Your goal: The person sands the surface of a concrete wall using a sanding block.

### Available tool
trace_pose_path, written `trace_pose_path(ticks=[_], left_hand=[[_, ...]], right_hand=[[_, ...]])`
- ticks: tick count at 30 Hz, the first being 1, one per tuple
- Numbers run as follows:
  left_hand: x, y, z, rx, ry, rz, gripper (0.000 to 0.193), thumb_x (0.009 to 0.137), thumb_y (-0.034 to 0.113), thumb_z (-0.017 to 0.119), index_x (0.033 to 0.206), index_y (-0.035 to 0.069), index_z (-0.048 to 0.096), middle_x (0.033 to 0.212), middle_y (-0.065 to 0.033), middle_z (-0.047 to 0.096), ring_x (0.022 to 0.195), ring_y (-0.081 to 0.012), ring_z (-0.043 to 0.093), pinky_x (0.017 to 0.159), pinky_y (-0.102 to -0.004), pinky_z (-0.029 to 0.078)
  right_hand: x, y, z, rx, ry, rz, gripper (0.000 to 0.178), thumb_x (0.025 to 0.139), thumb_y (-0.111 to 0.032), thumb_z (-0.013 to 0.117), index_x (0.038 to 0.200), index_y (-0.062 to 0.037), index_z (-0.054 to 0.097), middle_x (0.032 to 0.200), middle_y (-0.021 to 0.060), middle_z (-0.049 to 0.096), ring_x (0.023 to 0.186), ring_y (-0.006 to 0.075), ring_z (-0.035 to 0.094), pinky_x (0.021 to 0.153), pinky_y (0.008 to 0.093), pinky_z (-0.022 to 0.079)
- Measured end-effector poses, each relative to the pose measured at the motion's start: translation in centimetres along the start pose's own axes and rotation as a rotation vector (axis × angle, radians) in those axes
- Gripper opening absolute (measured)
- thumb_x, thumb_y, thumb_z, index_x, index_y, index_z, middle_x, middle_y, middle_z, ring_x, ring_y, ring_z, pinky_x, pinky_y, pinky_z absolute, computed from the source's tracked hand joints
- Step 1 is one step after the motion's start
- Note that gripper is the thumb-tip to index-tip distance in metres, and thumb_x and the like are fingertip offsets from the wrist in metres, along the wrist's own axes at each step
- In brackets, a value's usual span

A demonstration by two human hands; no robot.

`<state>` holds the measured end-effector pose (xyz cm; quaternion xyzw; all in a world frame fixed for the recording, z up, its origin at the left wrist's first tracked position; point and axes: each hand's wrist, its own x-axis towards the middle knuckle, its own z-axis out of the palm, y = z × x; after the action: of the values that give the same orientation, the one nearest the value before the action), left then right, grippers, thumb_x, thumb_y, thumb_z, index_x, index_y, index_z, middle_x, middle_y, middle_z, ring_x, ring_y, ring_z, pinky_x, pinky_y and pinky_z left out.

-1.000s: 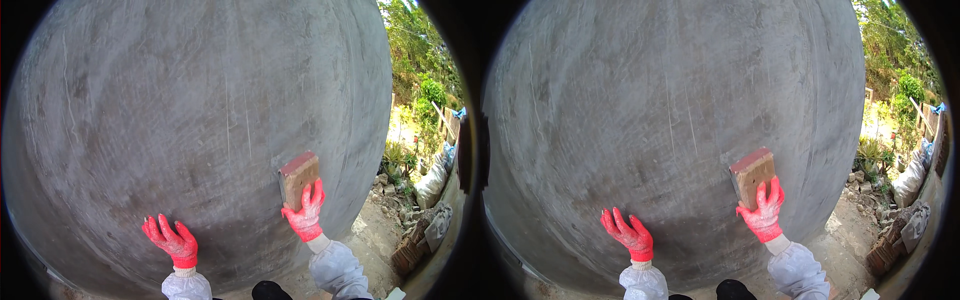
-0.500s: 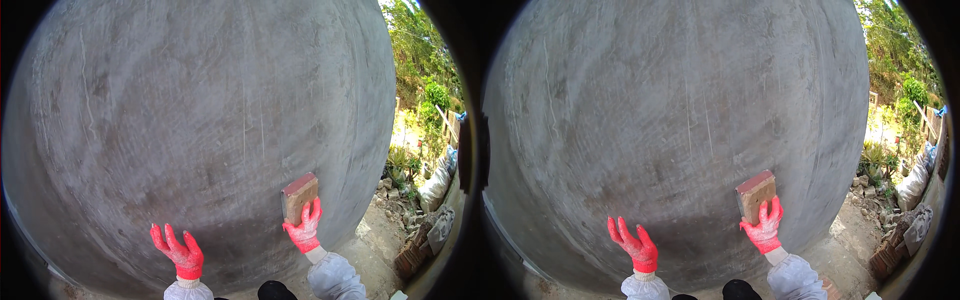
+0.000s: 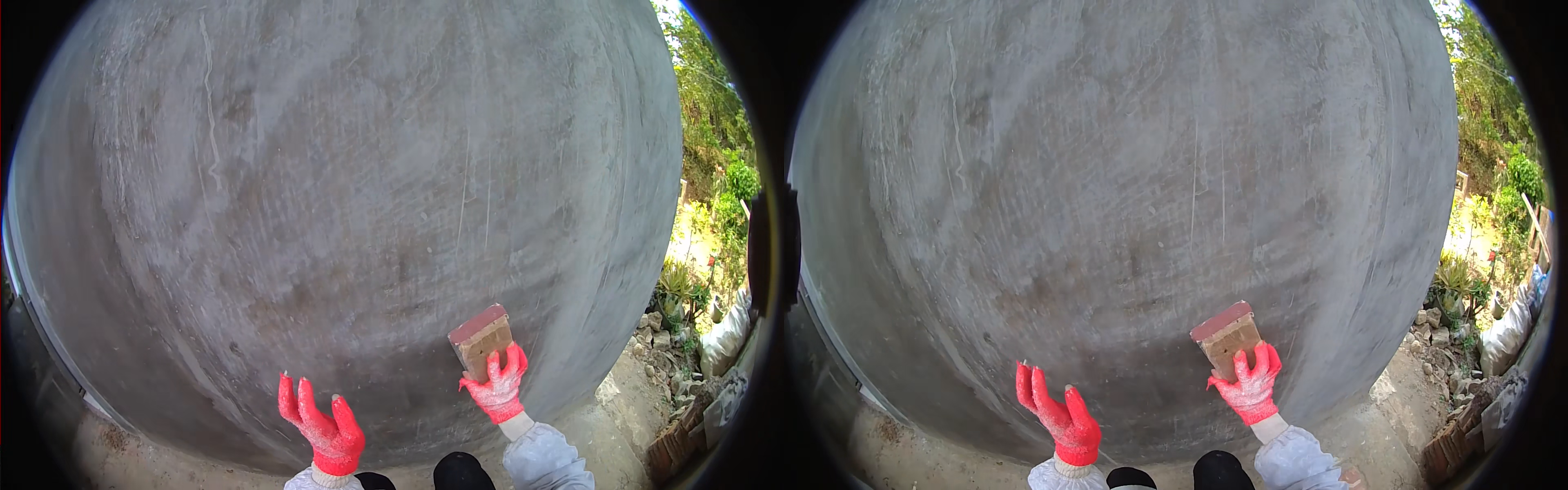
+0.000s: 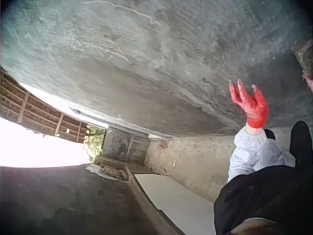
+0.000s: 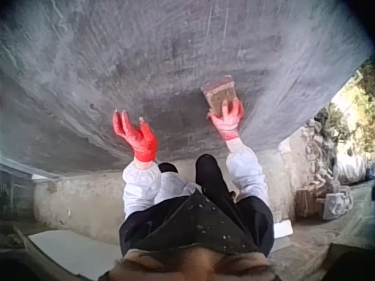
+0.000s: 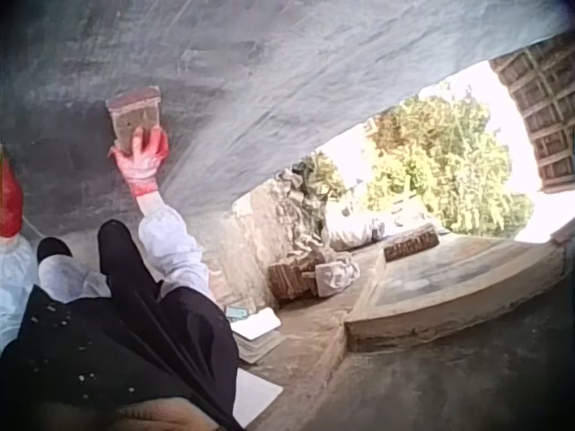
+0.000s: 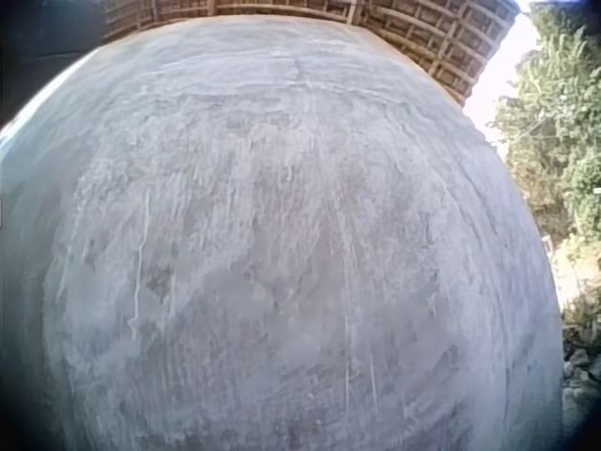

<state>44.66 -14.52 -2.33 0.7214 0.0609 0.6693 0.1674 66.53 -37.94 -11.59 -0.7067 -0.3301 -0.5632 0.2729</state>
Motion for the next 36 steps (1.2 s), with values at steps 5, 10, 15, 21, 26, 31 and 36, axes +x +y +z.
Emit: trace_pose_path(ticks=[5, 10, 15, 21, 26, 31, 36], left_hand=[[0.2, 0.0, -1.6, 0.075, -0.086, 0.035, 0.063, 0.079, -0.006, 0.061, 0.139, -0.005, 0.041, 0.150, -0.0295, 0.027, 0.138, -0.0466, 0.031, 0.112, -0.0550, 0.031], [0.3, 1.5, -0.2, -0.071, -0.064, 0.030, 0.064, 0.083, -0.007, 0.054, 0.145, -0.002, 0.039, 0.154, -0.0242, 0.025, 0.144, -0.0428, 0.027, 0.116, -0.0531, 0.024], [-1.0, 2.2, -1.9, -0.116, -0.095, -0.004, 0.063, 0.082, -0.006, 0.054, 0.144, -0.002, 0.040, 0.154, -0.0243, 0.025, 0.144, -0.0429, 0.027, 0.116, -0.0528, 0.025], [-0.5, 2.4, -3.1, -0.082, -0.121, 0.007, 0.058, 0.079, -0.004, 0.061, 0.135, -0.006, 0.045, 0.149, -0.0280, 0.027, 0.137, -0.0463, 0.033, 0.112, -0.0556, 0.031], [-0.2, 3.8, -2.8, -0.103, -0.093, 0.026, 0.058, 0.079, -0.005, 0.061, 0.135, -0.005, 0.046, 0.149, -0.0275, 0.027, 0.137, -0.0456, 0.034, 0.111, -0.0555, 0.032], [-1.3, 3.1, -4.0, -0.109, -0.078, -0.032, 0.059, 0.077, -0.004, 0.062, 0.134, -0.004, 0.047, 0.148, -0.0277, 0.030, 0.136, -0.0455, 0.036, 0.111, -0.0550, 0.032], [-1.4, 3.1, -4.6, -0.088, -0.149, 0.009, 0.060, 0.077, -0.004, 0.064, 0.134, -0.003, 0.048, 0.147, -0.0277, 0.031, 0.136, -0.0458, 0.036, 0.110, -0.0550, 0.032]], right_hand=[[19.3, -3.8, -1.7, -0.044, 0.175, 0.107, 0.110, 0.055, -0.033, 0.093, 0.150, -0.0172, 0.040, 0.153, 0.0206, 0.032, 0.124, 0.0457, 0.044, 0.100, 0.0568, 0.039], [26.5, -4.6, -3.7, -0.055, 0.255, 0.246, 0.103, 0.066, -0.024, 0.088, 0.155, -0.0161, 0.035, 0.157, 0.0188, 0.030, 0.132, 0.0431, 0.040, 0.107, 0.0537, 0.036], [4.4, -5.7, 1.3, -0.045, 0.103, 0.070, 0.115, 0.049, -0.037, 0.096, 0.148, -0.0202, 0.040, 0.149, 0.0210, 0.033, 0.122, 0.0465, 0.044, 0.096, 0.0586, 0.040], [16.7, -8.6, -0.1, 0.034, 0.132, 0.065, 0.107, 0.054, -0.035, 0.094, 0.147, -0.0204, 0.043, 0.150, 0.0178, 0.033, 0.122, 0.0433, 0.044, 0.097, 0.0555, 0.041], [27.0, -9.6, -2.0, -0.013, 0.288, 0.153, 0.101, 0.061, -0.031, 0.091, 0.149, -0.0201, 0.044, 0.154, 0.0153, 0.031, 0.123, 0.0403, 0.044, 0.100, 0.0534, 0.041], [5.9, -9.6, 2.7, 0.038, 0.093, 0.005, 0.102, 0.051, -0.039, 0.093, 0.141, -0.0258, 0.048, 0.142, 0.0147, 0.039, 0.118, 0.0423, 0.046, 0.094, 0.0566, 0.041], [8.2, -11.2, 2.5, 0.061, 0.019, -0.090, 0.111, 0.048, -0.037, 0.095, 0.146, -0.0249, 0.045, 0.145, 0.0168, 0.037, 0.118, 0.0443, 0.045, 0.094, 0.0557, 0.041]])
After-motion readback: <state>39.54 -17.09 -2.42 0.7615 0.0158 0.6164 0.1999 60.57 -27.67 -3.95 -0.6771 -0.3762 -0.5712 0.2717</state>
